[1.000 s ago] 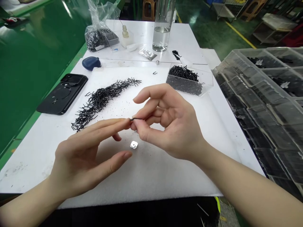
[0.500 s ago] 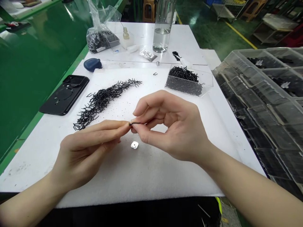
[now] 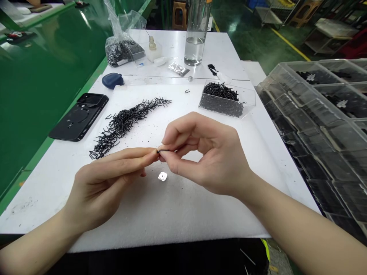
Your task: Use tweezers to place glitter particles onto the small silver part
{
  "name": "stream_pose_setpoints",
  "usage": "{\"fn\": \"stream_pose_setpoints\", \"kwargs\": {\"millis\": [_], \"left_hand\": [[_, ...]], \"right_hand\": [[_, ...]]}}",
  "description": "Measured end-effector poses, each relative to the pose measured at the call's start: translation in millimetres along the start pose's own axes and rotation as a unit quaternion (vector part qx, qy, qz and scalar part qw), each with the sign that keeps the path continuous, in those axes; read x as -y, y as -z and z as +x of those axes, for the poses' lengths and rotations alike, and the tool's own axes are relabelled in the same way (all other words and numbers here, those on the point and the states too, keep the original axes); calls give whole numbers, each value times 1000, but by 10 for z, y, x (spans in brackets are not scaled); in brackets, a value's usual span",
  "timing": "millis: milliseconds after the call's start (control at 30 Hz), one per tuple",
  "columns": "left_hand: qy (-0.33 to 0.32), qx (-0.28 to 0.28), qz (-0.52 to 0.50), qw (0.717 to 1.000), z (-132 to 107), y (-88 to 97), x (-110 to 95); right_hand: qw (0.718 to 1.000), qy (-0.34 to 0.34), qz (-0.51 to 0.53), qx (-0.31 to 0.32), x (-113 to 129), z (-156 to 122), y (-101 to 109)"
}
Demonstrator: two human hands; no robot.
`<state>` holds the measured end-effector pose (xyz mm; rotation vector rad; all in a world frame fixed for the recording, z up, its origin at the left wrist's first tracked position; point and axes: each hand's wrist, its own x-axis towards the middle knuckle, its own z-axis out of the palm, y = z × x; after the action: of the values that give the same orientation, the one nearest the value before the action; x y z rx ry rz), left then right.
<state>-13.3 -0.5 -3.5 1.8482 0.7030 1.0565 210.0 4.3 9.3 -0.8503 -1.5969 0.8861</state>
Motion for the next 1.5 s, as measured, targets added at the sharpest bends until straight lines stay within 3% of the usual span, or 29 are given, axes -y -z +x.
{"fn": "stream_pose_setpoints", "kwargs": {"millis": [433, 567, 800, 900, 1000, 1200, 1333, 1500], "left_hand": [[16, -1, 12, 1000, 4, -38, 9], [46, -5, 7, 999, -12, -33, 2], [79, -50, 17, 995, -12, -34, -12], [100, -81, 39, 991, 13, -34, -20], [107, -75, 67, 989, 24, -19, -12], [97, -50, 105, 988, 38, 8, 2], [93, -50, 130, 986, 66, 24, -1], [69, -60, 178, 980, 83, 48, 43]], "right_hand": [[999, 22, 7, -24, -52, -1, -33], [999, 12, 4, -30, -34, 5, -31], [998, -35, 46, -22, -47, 14, -9], [999, -26, 12, -30, -54, 46, 18], [987, 17, -117, -111, -33, 153, 186], [917, 38, -294, -267, -122, 419, 906], [897, -17, -363, -251, -299, 447, 1152], [879, -37, -409, -243, -226, 414, 1134]]}}
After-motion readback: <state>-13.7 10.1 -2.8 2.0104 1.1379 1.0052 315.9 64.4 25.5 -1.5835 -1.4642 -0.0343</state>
